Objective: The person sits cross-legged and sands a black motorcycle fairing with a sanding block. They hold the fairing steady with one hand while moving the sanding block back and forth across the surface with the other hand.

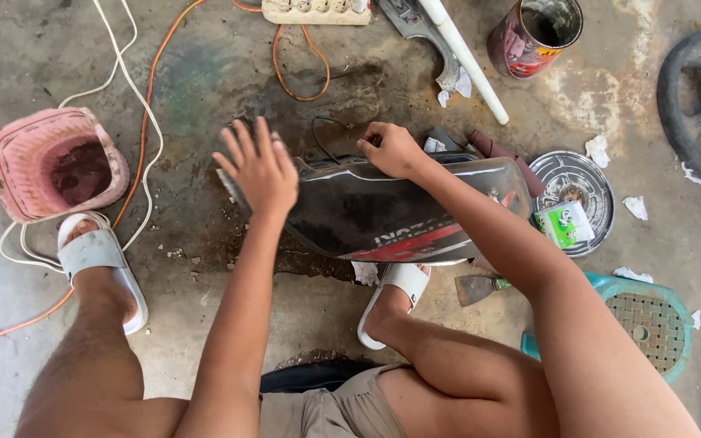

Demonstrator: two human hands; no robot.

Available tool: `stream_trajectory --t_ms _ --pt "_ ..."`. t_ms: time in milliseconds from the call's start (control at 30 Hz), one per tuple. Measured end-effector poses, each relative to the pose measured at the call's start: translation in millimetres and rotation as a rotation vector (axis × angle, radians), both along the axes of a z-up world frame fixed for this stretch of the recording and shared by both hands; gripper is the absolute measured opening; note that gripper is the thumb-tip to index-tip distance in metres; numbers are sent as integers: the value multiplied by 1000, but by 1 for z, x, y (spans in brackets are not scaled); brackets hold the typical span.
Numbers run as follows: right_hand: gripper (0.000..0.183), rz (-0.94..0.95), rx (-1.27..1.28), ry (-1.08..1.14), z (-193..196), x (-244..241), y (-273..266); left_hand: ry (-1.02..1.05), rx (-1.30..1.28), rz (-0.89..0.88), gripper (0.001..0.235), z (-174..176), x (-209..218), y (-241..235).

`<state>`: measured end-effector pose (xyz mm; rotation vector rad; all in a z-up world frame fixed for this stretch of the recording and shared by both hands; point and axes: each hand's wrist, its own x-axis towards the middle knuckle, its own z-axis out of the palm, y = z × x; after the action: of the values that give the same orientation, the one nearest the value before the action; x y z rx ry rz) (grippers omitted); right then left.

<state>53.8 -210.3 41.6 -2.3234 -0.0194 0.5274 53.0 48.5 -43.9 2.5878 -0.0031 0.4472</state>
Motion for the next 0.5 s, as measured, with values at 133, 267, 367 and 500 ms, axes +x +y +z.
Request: stream_trajectory --t_ms 133,267,367,500 --pt "27 3 0 7 -4 3 -3 -78 5 -159 53 12 -16 -59" --pt "24 9 -7 3 -7 3 -5 -153 44 -368 53 36 -29 -81" --pt "24 -8 -7 23 -2 1 -3 -61 -11 -287 53 41 -12 -65" --pt "25 -15 9 17 3 -2 -2 61 -79 -26 54 24 12 -16"
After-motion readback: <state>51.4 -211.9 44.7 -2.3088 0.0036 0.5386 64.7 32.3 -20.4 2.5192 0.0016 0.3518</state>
